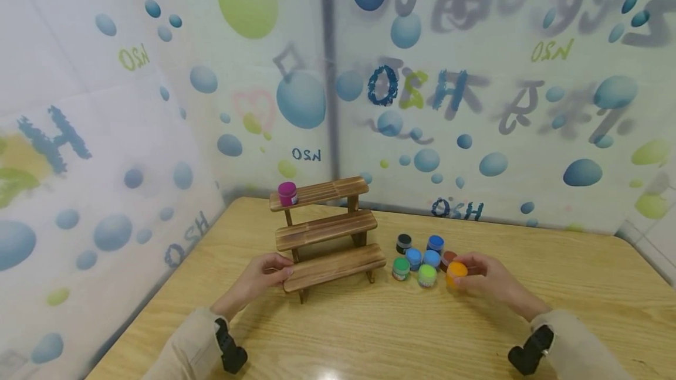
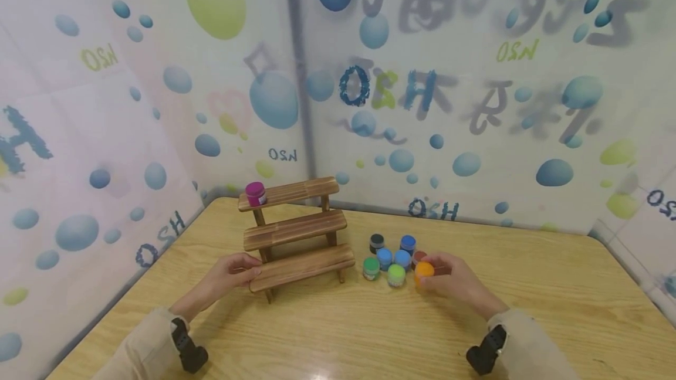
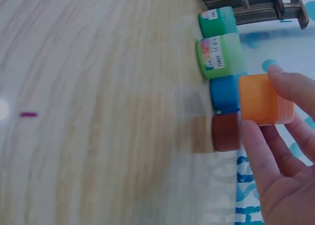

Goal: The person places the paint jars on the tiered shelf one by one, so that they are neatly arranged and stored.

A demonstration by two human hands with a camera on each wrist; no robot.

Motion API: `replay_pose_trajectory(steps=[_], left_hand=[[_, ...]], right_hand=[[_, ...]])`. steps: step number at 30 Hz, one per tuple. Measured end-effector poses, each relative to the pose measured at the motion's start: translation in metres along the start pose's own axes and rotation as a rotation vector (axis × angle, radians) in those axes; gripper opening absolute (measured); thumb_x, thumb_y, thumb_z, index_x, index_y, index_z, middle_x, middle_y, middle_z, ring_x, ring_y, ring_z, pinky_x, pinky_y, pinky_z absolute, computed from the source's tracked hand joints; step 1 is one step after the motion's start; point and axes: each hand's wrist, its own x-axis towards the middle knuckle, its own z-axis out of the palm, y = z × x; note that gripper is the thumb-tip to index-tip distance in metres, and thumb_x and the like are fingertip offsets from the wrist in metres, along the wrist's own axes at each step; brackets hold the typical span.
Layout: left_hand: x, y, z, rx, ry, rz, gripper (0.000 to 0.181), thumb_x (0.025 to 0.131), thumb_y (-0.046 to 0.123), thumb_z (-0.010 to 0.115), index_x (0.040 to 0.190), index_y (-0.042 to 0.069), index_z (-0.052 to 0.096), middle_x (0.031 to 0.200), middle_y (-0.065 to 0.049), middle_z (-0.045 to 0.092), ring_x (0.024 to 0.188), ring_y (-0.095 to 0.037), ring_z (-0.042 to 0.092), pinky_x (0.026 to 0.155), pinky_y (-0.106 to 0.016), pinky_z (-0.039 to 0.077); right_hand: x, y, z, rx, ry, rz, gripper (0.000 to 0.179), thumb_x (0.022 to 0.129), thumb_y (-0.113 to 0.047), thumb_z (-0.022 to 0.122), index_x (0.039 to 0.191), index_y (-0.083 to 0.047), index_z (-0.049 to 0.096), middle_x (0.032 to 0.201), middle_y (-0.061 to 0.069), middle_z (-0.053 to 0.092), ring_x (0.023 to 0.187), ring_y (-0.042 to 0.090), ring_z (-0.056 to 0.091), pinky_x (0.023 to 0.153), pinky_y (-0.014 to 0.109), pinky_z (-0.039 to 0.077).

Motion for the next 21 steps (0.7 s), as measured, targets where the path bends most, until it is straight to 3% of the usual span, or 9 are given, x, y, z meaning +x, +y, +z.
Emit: replay_pose_trajectory(steps=[9,21], left_hand=[[-0.001,-0.001,0.001,0.001,0.000,-0.002,0.026,0.086,0.012,0.058,0.102,-0.009,0.057,0.093,-0.017,0.058,0.077,-0.016,0.057,0.067,-0.033,0.051],[-0.001,0.001,0.000,-0.002,-0.002,-0.006,0.027,0.086,0.013,0.058,0.103,-0.008,0.057,0.095,-0.017,0.059,0.079,-0.018,0.057,0.067,-0.033,0.051]], right_hand=[[0.000,-0.019,-0.005,0.015,-0.039,-0.072,0.046,0.082,-0.023,0.064,0.115,0.005,0.050,0.105,0.014,0.056,0.090,0.023,0.054,0.073,0.032,0.048],[0.003,-0.053,-0.006,-0.056,-0.083,-0.268,0.041,0.083,-0.017,0.062,0.116,0.005,0.050,0.102,0.013,0.057,0.088,0.018,0.055,0.072,0.027,0.047]])
